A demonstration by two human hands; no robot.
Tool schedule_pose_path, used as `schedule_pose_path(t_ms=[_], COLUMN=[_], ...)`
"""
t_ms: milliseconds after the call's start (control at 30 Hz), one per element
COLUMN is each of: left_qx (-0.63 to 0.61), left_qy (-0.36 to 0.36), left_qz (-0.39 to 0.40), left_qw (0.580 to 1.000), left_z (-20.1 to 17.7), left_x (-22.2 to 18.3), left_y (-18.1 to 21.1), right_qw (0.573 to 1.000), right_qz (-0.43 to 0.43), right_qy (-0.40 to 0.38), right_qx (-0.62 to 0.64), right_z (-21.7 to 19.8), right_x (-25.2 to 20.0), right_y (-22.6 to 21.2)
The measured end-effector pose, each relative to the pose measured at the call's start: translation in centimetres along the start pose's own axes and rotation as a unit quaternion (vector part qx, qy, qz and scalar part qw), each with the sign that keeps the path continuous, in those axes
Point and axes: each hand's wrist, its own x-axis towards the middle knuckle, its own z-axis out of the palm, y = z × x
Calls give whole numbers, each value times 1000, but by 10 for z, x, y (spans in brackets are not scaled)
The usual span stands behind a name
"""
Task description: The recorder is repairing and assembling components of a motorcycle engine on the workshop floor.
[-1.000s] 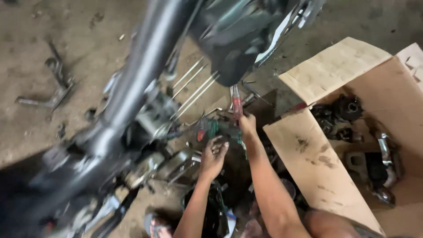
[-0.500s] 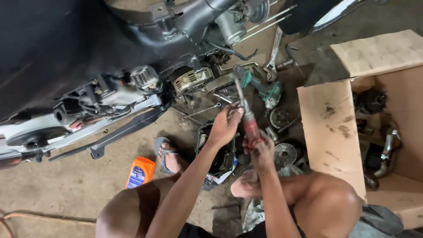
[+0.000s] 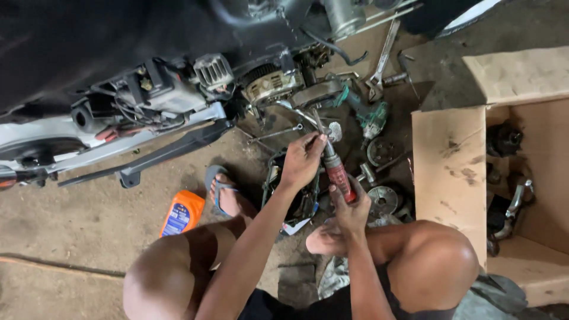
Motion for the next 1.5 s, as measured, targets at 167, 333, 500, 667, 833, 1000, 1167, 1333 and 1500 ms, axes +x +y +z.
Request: schedule_pose_path(t_ms=[167, 333, 500, 667, 833, 1000, 1167, 1333, 1500], left_qx=[20, 22, 33, 42, 31, 22, -139, -140, -172], left_qy=[0, -8, -13, -17, -21, -21, 28, 6, 40], left_qz=[-45, -47, -25, -27, -31, -40, -147, -196, -186], left_qw=[999, 999, 999, 999, 999, 999, 979, 971, 966], left_z=[0, -2, -7, -2, -5, -4, -16, -17, -15], left_x=[-4, -1, -10, -8, -8, -4, -6, 18, 25], left_y=[10, 6, 27, 25, 26, 26, 100, 125, 109], right_qw=[1000, 1000, 1000, 999, 999, 986, 958, 998, 986], right_qz=[-12, -12, -20, -28, -47, -124, -217, 38, 122], right_qy=[10, 17, 19, 21, 26, 39, 65, 38, -3], right_qx=[13, 5, 7, 9, -9, -107, -178, 43, 111], right_z=[2, 2, 5, 4, 5, 7, 7, 16, 7], right_x=[1, 2, 0, 0, 0, -1, 2, -6, 14], right_y=[-10, -7, -15, -12, -18, -28, -39, -48, -67])
